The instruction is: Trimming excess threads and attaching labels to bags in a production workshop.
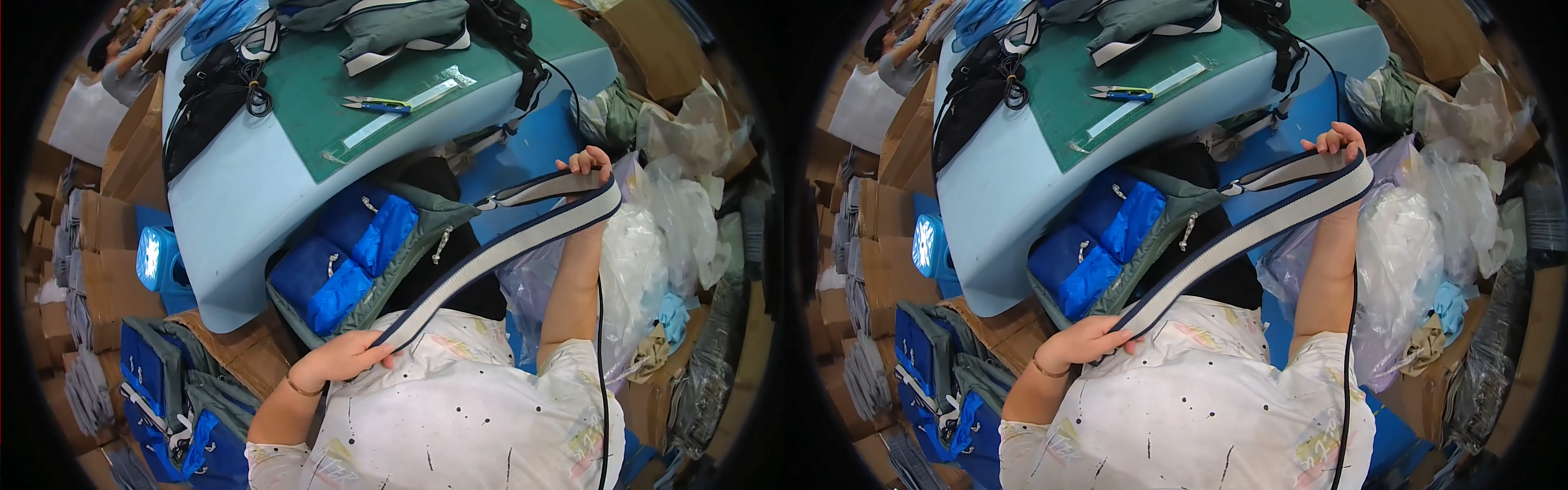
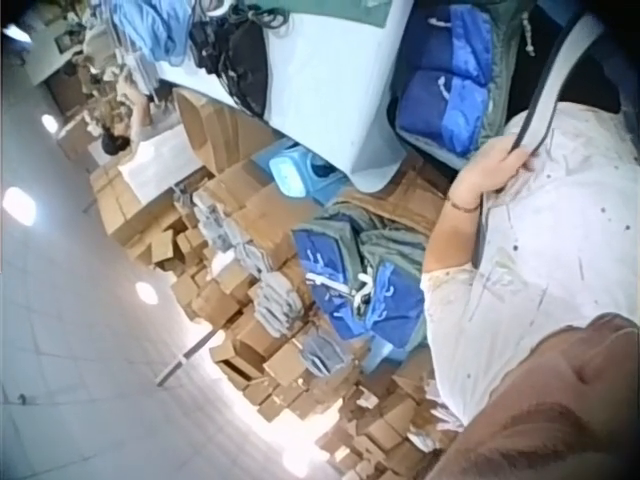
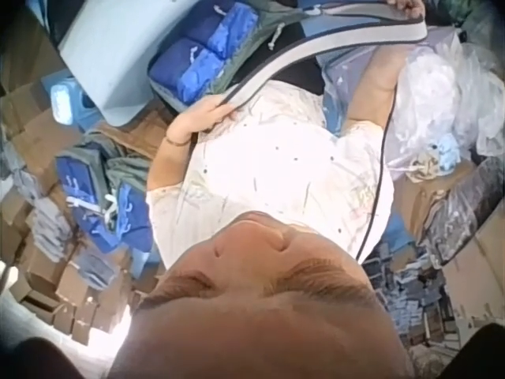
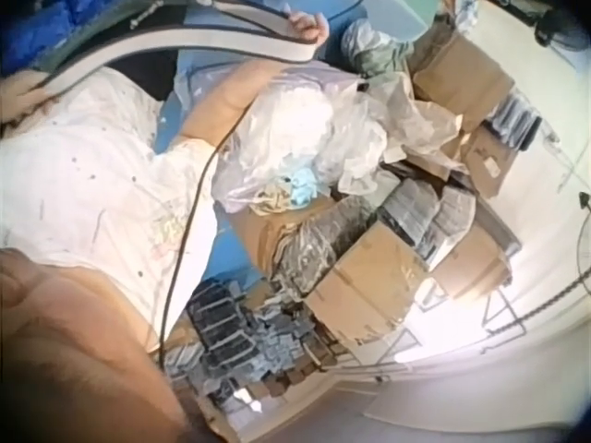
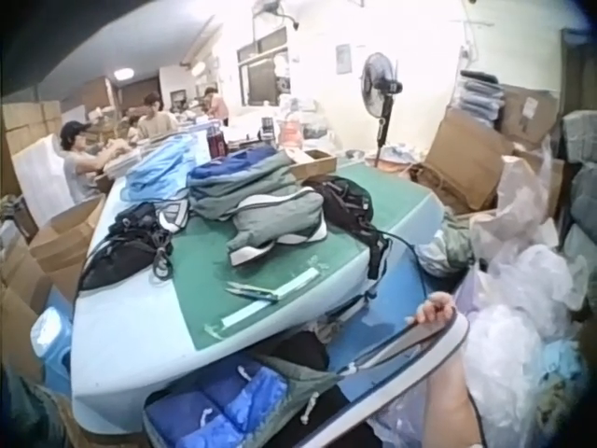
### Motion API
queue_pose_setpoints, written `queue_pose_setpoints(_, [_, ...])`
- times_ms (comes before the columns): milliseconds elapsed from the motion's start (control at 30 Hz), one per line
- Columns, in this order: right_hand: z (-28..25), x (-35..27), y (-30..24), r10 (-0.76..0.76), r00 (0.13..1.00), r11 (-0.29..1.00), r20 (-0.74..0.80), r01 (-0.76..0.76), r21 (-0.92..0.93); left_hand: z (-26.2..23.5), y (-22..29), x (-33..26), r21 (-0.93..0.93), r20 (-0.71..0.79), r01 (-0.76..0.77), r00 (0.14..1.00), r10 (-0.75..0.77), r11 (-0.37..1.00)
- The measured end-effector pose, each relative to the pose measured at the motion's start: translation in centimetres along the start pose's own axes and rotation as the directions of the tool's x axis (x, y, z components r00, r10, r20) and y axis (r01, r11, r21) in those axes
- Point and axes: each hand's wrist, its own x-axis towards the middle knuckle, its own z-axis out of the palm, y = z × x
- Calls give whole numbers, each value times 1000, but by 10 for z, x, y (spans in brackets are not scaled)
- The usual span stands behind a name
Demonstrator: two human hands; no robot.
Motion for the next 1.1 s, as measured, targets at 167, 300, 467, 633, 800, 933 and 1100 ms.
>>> queue_pose_setpoints(167, [3, -8, -8, 8, 993, 999, 114, -14, 47, 10, 0, 21, -563, -86, 34, 991, -100, 826])
queue_pose_setpoints(300, [47, -40, 0, -217, 961, 784, 169, 275, -556, 2, 3, 37, -809, -34, 115, 970, -240, 577])
queue_pose_setpoints(467, [128, -98, -6, -7, 809, 364, 588, 549, -752, 2, 11, 52, -899, -4, 139, 946, -326, 415])
queue_pose_setpoints(633, [156, -151, 21, 142, 585, 494, 799, 657, -569, 10, 8, 56, -907, -16, 109, 957, -291, 408])
queue_pose_setpoints(800, [171, -172, 41, 71, 547, 654, 834, 606, -453, 9, 16, 60, -889, 77, 114, 992, -102, 443])
queue_pose_setpoints(933, [163, -174, 50, -36, 439, 512, 898, 780, -360, 7, 32, 66, -889, 117, 117, 993, -28, 442])
queue_pose_setpoints(1100, [155, -166, 48, 49, 390, 629, 920, 703, -332, 7, 26, 74, -916, 188, 199, 980, -65, 349])
